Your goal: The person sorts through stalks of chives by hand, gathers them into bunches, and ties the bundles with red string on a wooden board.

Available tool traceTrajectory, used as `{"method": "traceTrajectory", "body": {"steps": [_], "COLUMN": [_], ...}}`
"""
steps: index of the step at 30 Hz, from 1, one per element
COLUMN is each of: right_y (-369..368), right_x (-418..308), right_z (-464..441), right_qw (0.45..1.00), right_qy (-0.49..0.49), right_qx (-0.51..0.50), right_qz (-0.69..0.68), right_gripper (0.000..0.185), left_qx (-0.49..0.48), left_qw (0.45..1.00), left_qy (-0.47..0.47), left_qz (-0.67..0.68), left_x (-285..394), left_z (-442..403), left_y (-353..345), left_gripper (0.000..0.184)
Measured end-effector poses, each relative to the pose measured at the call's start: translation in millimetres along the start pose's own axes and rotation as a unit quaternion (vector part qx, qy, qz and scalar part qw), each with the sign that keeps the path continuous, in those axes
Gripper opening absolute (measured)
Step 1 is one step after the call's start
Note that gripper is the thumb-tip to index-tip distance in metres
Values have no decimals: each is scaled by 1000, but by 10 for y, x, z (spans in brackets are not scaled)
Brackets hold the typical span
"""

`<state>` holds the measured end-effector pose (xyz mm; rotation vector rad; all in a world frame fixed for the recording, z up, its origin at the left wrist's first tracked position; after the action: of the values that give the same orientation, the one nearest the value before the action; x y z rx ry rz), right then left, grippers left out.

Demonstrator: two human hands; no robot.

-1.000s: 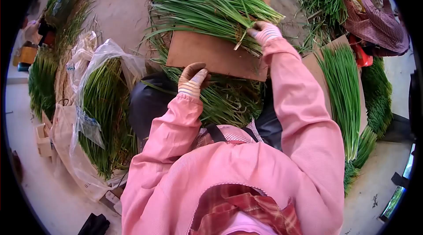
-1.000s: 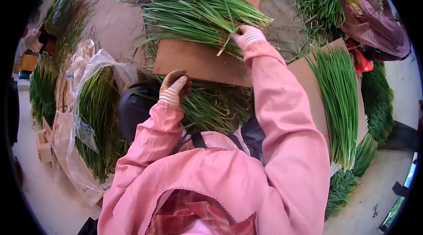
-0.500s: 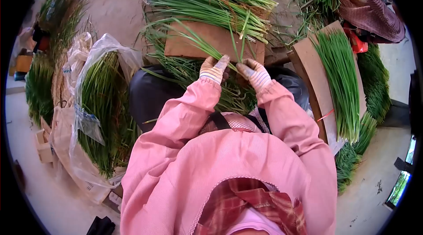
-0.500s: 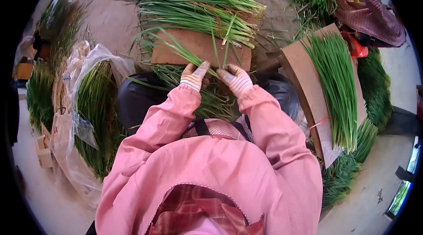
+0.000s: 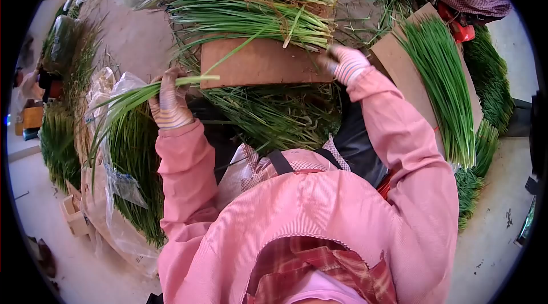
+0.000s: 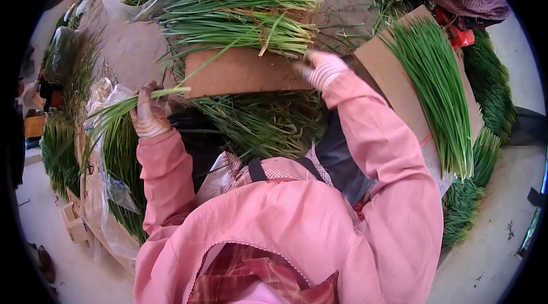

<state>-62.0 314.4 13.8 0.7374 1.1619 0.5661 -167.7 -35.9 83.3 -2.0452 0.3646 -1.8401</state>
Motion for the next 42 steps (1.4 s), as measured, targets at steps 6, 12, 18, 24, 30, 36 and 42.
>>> {"method": "traceTrajectory", "body": {"steps": [6, 12, 18, 24, 30, 36, 42], "right_y": [133, 53, 112, 485, -244, -542, -373], "right_x": [-133, -177, -281, -506, -979, -927, -764], "right_z": [-511, -655, -544, -395, -829, -1037, -697], "right_qw": [956, 948, 961, 951, 905, 887, 876], "right_qy": [30, -16, 164, 67, 304, 275, 261], "right_qx": [46, 5, -82, -53, -149, -206, -240], "right_qz": [288, 317, 208, 296, 257, 309, 328], "right_gripper": [70, 70, 67, 65, 54, 29, 21], "left_qx": [-36, -69, -31, -41, -124, -122, -196], "left_qw": [968, 987, 984, 962, 943, 941, 938], "left_qy": [213, -45, 173, 267, 301, 314, 111], "left_qz": [126, -135, 41, -47, -63, -18, -264], "left_x": [-452, -30, -194, -603, -908, -1656, -2330], "left_z": [220, 311, 215, 253, 18, -431, -655], "left_y": [-75, -285, -173, -341, -914, -1320, -1271], "left_gripper": [28, 29, 28, 30, 27, 27, 30]}}
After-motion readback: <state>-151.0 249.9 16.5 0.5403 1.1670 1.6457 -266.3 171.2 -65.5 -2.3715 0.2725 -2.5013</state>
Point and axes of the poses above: each hand's wrist, its own z-axis away from the middle knuckle, its own y-axis out of the back of the hand, x = y × z, the point moved 7 cm from there along -z, towards the middle knuckle
